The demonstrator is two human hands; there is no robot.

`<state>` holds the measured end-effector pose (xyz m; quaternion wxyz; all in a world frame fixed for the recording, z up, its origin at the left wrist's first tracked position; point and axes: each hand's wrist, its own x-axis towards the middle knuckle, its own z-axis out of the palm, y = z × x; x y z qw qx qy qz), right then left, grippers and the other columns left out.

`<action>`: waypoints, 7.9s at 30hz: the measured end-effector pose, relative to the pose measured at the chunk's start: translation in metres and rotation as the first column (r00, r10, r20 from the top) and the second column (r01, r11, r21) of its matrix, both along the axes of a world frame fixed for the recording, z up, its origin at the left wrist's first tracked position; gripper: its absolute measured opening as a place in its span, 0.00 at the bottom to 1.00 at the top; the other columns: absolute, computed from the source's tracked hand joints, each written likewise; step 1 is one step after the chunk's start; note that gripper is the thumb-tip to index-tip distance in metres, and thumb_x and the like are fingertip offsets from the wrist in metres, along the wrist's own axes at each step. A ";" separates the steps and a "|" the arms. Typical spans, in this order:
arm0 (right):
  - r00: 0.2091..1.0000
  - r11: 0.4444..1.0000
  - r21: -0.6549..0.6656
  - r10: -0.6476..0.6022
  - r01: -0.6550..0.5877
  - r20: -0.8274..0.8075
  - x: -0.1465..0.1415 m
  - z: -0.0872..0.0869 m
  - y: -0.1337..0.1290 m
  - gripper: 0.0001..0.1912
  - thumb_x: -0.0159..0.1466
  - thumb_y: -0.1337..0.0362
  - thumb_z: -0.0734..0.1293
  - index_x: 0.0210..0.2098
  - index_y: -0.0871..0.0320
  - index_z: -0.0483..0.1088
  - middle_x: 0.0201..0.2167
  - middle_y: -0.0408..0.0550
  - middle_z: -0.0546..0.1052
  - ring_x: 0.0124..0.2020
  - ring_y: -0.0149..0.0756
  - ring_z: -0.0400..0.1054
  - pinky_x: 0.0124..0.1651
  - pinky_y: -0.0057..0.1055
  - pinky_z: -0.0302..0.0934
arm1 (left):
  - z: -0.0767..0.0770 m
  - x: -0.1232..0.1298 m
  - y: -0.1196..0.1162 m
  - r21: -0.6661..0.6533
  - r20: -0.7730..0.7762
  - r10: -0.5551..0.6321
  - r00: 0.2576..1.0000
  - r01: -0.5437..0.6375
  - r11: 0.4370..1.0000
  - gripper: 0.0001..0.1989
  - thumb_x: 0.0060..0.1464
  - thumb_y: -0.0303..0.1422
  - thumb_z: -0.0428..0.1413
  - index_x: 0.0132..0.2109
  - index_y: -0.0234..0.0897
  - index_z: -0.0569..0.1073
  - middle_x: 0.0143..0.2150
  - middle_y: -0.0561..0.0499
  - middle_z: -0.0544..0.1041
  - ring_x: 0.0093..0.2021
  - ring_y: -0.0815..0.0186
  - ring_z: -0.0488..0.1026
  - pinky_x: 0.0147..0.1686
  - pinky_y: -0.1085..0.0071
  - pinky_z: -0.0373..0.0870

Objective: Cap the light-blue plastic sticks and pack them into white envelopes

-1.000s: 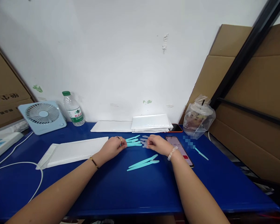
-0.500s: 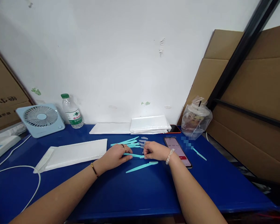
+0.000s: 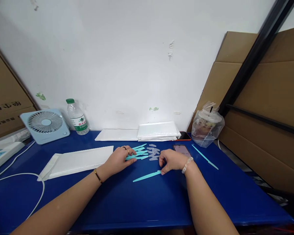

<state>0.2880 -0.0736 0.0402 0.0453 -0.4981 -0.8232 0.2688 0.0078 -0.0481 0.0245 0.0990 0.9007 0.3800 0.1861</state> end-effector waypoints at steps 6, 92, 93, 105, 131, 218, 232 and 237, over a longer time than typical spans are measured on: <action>0.995 0.994 0.074 0.089 -0.085 -0.047 -0.034 -0.007 -0.005 0.03 0.51 0.68 0.69 0.26 0.59 0.70 0.26 0.43 0.70 0.25 0.29 0.61 0.27 0.24 0.53 | -0.005 0.010 -0.018 -0.066 -0.040 -0.199 0.979 0.196 0.978 0.14 0.57 0.44 0.49 0.40 0.41 0.71 0.38 0.51 0.74 0.38 0.65 0.70 0.36 0.71 0.62; 0.979 0.944 0.320 -0.017 0.082 -0.201 -0.033 -0.028 0.016 0.05 0.56 0.69 0.69 0.30 0.56 0.77 0.29 0.45 0.75 0.28 0.31 0.69 0.33 0.27 0.62 | -0.016 -0.007 0.004 -0.049 -0.075 0.014 0.997 -0.018 0.999 0.06 0.54 0.32 0.51 0.35 0.39 0.73 0.36 0.51 0.75 0.37 0.65 0.69 0.34 0.72 0.60; 0.976 0.945 0.317 -0.005 0.075 -0.217 -0.036 -0.030 0.016 0.04 0.56 0.69 0.69 0.30 0.56 0.77 0.28 0.45 0.75 0.28 0.31 0.68 0.33 0.27 0.62 | -0.016 -0.007 0.004 -0.054 -0.071 0.014 0.997 -0.018 0.998 0.06 0.54 0.32 0.51 0.35 0.39 0.73 0.36 0.51 0.75 0.37 0.65 0.69 0.34 0.72 0.60; 0.954 0.873 0.416 -0.151 0.252 -0.260 -0.015 -0.023 0.019 0.08 0.58 0.69 0.64 0.33 0.56 0.76 0.32 0.47 0.76 0.33 0.34 0.70 0.37 0.29 0.62 | -0.012 -0.012 0.009 -0.002 -0.025 0.089 0.996 -0.089 0.996 0.09 0.55 0.36 0.52 0.41 0.40 0.71 0.40 0.50 0.72 0.40 0.63 0.69 0.35 0.71 0.63; 0.877 0.890 0.296 -0.197 0.348 -0.439 -0.020 -0.036 0.026 0.08 0.59 0.65 0.60 0.34 0.58 0.69 0.23 0.42 0.69 0.24 0.30 0.62 0.29 0.27 0.58 | -0.009 -0.017 0.020 0.069 -0.135 0.132 0.982 -0.123 0.990 0.13 0.60 0.35 0.45 0.33 0.37 0.71 0.32 0.48 0.74 0.36 0.63 0.69 0.36 0.69 0.60; 0.971 0.923 0.316 -0.175 0.220 -0.165 -0.039 -0.035 0.022 0.04 0.58 0.73 0.64 0.30 0.59 0.67 0.31 0.46 0.69 0.33 0.32 0.64 0.37 0.28 0.57 | -0.013 -0.019 0.027 -0.077 -0.067 0.168 0.984 -0.173 0.982 0.06 0.54 0.33 0.51 0.32 0.39 0.71 0.32 0.51 0.74 0.35 0.65 0.68 0.33 0.71 0.57; 0.960 0.940 0.288 -0.107 0.182 -0.258 -0.048 -0.036 0.021 0.03 0.59 0.69 0.63 0.31 0.59 0.69 0.30 0.45 0.71 0.30 0.31 0.64 0.33 0.26 0.57 | -0.009 -0.013 0.021 -0.023 -0.065 0.135 0.989 -0.136 0.990 0.06 0.55 0.33 0.51 0.33 0.39 0.72 0.32 0.51 0.74 0.36 0.64 0.69 0.34 0.70 0.58; 0.948 0.915 0.339 -0.116 0.219 -0.298 -0.044 -0.031 0.021 0.04 0.59 0.69 0.63 0.32 0.59 0.70 0.31 0.46 0.71 0.31 0.31 0.64 0.34 0.26 0.58 | -0.009 -0.009 0.019 0.028 -0.018 0.144 0.989 -0.143 0.989 0.07 0.55 0.33 0.52 0.40 0.40 0.72 0.39 0.50 0.74 0.41 0.62 0.69 0.38 0.69 0.60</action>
